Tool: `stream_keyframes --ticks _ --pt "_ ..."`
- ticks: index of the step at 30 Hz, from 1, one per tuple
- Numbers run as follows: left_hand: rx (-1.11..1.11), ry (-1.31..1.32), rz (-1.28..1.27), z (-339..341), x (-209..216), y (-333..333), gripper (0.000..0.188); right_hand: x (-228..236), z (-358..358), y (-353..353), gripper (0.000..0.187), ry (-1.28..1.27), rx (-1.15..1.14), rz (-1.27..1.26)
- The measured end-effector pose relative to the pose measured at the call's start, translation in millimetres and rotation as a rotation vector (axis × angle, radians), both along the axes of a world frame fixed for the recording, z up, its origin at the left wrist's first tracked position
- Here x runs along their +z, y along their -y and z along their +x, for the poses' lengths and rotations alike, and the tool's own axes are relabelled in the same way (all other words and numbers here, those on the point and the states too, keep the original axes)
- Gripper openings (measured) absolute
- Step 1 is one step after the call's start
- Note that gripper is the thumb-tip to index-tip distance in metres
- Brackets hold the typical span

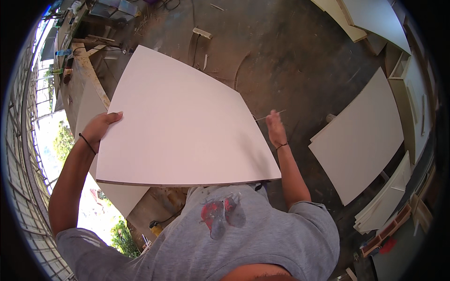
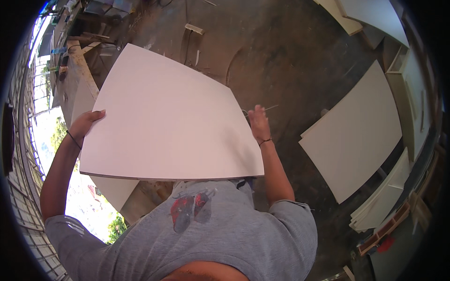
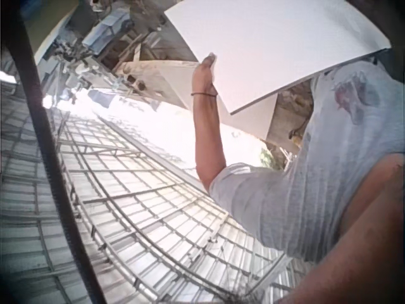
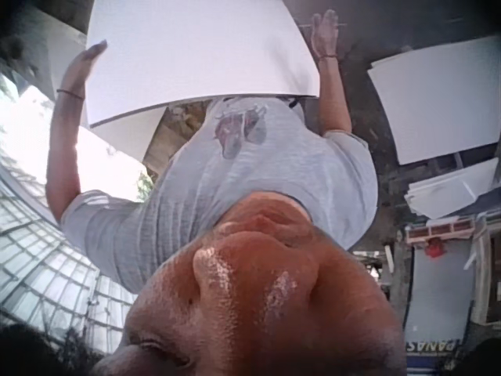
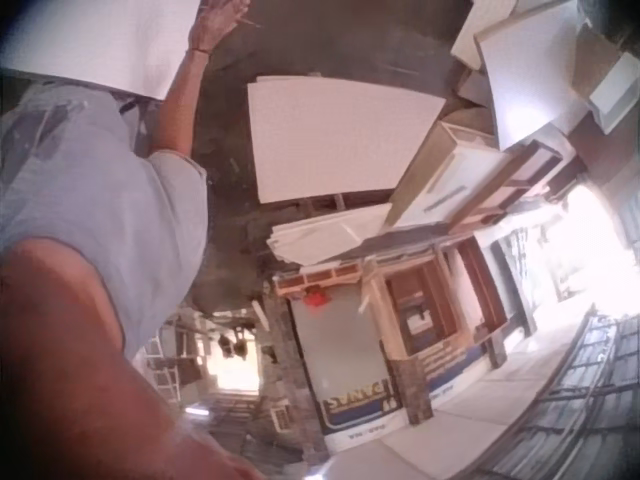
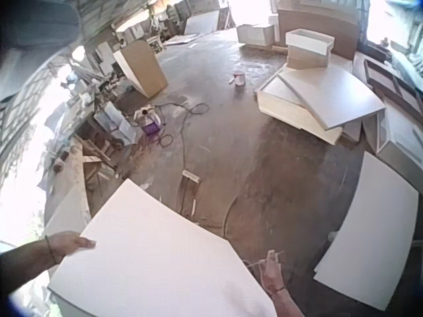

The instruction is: The person uses a handheld router to trim the edges of a wood panel, then moves the panel to a different location and continues trimming other panels.

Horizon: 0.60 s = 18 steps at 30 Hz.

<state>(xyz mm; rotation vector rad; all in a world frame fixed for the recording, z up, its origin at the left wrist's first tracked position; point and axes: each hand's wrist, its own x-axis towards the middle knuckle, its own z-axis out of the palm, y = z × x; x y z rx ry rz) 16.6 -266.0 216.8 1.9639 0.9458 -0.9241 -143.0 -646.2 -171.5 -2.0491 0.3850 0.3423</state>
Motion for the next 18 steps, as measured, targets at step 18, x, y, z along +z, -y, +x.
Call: stream_keyframes --ticks 18 --pt "0.136 0.215 -0.105 -23 -16 -52 0.040 -75 -33 -88 0.070 -0.208 0.605 -0.137"
